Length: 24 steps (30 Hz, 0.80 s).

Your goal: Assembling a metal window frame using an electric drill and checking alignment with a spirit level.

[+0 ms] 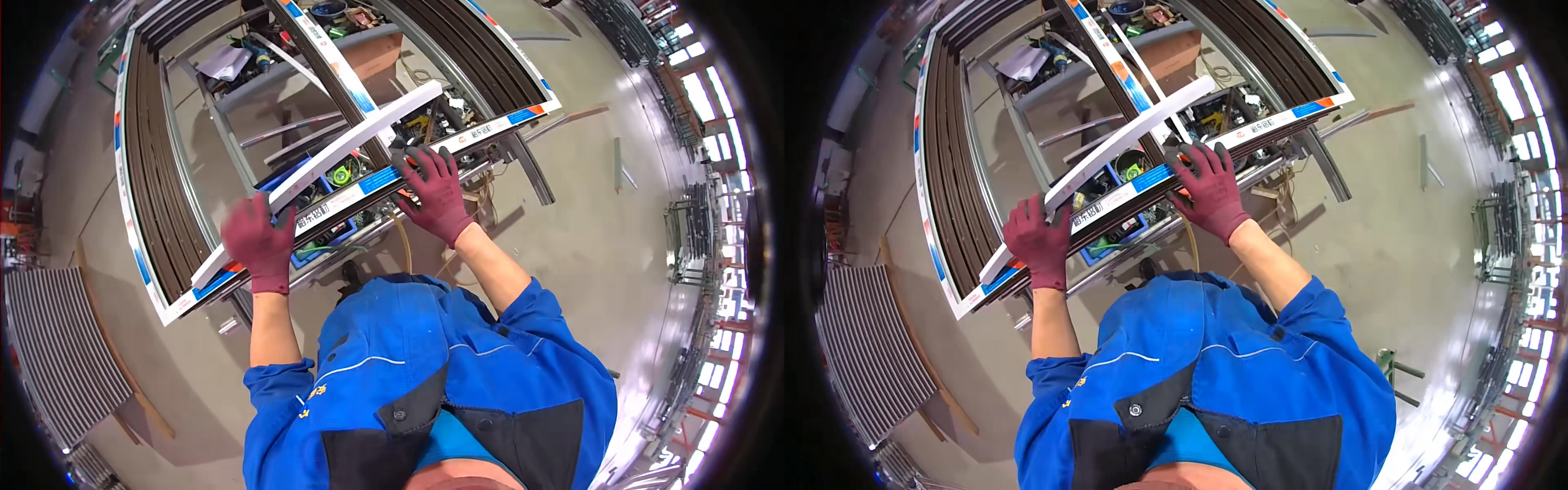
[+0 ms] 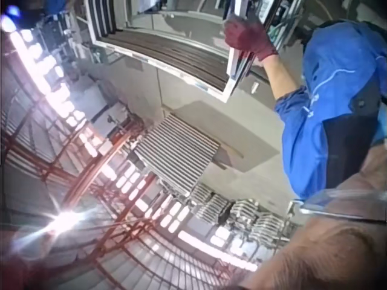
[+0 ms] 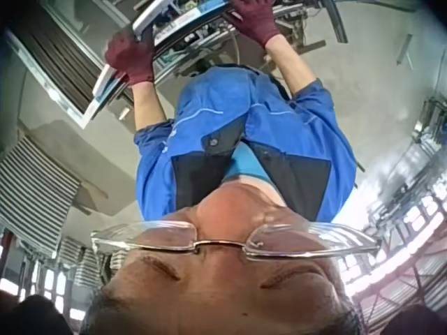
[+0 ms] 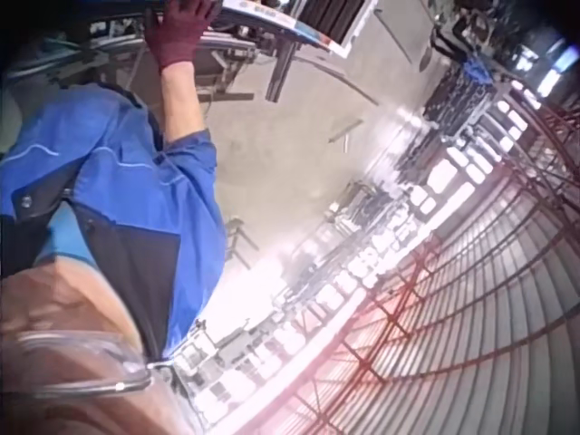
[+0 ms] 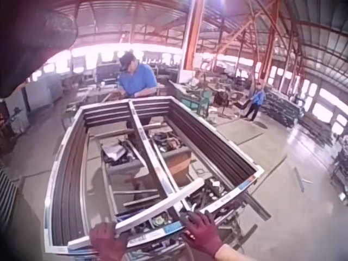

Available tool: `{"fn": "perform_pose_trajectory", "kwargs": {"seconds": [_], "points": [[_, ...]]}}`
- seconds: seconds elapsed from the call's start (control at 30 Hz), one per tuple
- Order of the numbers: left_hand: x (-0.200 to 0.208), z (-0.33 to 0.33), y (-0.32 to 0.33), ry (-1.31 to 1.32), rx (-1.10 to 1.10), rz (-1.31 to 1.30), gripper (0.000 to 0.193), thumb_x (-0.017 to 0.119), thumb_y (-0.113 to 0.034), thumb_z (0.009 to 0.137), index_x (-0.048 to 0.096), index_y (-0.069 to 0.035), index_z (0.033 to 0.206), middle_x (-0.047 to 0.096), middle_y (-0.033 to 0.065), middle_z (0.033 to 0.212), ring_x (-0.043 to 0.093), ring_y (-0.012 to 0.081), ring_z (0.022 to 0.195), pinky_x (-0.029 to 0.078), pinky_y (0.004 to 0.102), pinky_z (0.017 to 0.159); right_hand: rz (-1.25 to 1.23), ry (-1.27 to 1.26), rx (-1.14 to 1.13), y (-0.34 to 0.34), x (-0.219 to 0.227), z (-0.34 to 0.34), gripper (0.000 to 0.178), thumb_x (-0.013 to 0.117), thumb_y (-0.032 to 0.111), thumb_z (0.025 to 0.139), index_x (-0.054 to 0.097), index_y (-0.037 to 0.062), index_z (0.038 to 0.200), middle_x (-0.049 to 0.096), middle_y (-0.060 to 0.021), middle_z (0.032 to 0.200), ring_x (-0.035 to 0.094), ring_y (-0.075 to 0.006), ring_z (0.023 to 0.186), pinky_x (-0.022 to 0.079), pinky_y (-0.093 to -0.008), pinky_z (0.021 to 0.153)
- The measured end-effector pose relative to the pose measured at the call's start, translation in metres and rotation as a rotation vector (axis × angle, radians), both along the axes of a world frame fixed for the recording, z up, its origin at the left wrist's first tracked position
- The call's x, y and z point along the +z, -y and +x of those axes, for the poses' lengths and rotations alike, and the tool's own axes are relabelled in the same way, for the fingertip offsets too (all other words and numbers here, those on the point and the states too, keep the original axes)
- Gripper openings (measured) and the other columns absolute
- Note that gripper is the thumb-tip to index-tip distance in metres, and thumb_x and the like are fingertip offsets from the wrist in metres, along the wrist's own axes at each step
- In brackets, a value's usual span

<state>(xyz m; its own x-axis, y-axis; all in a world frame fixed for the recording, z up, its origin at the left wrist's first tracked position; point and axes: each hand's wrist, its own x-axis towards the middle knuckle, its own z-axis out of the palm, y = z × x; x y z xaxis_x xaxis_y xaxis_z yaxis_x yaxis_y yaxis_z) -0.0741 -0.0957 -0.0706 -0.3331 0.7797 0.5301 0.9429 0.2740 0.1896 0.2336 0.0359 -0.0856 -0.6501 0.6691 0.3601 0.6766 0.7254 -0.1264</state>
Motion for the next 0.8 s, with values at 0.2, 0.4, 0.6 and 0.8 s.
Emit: {"fn": "perform_pose_trajectory", "kwargs": {"seconds": [0.2, 0.4, 0.6, 0.8], "points": [[-0.002, -0.003, -0.003, -0.036, -0.002, 0.078, 0.051, 0.086, -0.044, 0.074, 0.069, -0.013, 0.109, 0.066, 0.0067, 0.099, 0.064, 0.0297, 0.091, 0.047, 0.0452, 0.077, 0.034, -0.111, 0.030, -0.001, 0.004, -0.001, 0.060, 0.081, 0.027, 0.081, 0.062, 0.0156, 0.137, 0.056, -0.0114, 0.143, 0.051, -0.0381, 0.134, 0.037, -0.0547, 0.116], [0.003, -0.002, -0.001, 0.002, -0.021, 0.060, 0.046, 0.084, -0.043, 0.076, 0.068, -0.013, 0.107, 0.066, 0.0080, 0.098, 0.064, 0.0302, 0.091, 0.047, 0.0453, 0.077, 0.058, -0.107, -0.022, -0.002, 0.006, -0.011, 0.060, 0.082, 0.025, 0.077, 0.064, 0.0146, 0.134, 0.056, -0.0110, 0.144, 0.050, -0.0381, 0.134, 0.039, -0.0566, 0.111], [0.001, -0.004, 0.004, 0.049, -0.042, 0.023, 0.050, 0.085, -0.044, 0.072, 0.067, -0.014, 0.108, 0.065, 0.0082, 0.098, 0.063, 0.0309, 0.091, 0.046, 0.0462, 0.077, 0.093, -0.188, 0.021, -0.006, 0.001, -0.006, 0.045, 0.081, 0.018, 0.078, 0.070, 0.0158, 0.122, 0.063, -0.0098, 0.134, 0.056, -0.0370, 0.127, 0.042, -0.0531, 0.108], [0.006, -0.007, 0.006, 0.084, -0.062, 0.023, 0.051, 0.085, -0.044, 0.072, 0.066, -0.013, 0.107, 0.064, 0.0069, 0.096, 0.062, 0.0302, 0.091, 0.046, 0.0453, 0.079, 0.086, -0.174, -0.024, -0.006, 0.008, -0.014, 0.051, 0.081, 0.013, 0.072, 0.070, 0.0173, 0.122, 0.064, -0.0078, 0.127, 0.057, -0.0337, 0.121, 0.044, -0.0495, 0.104]]}}
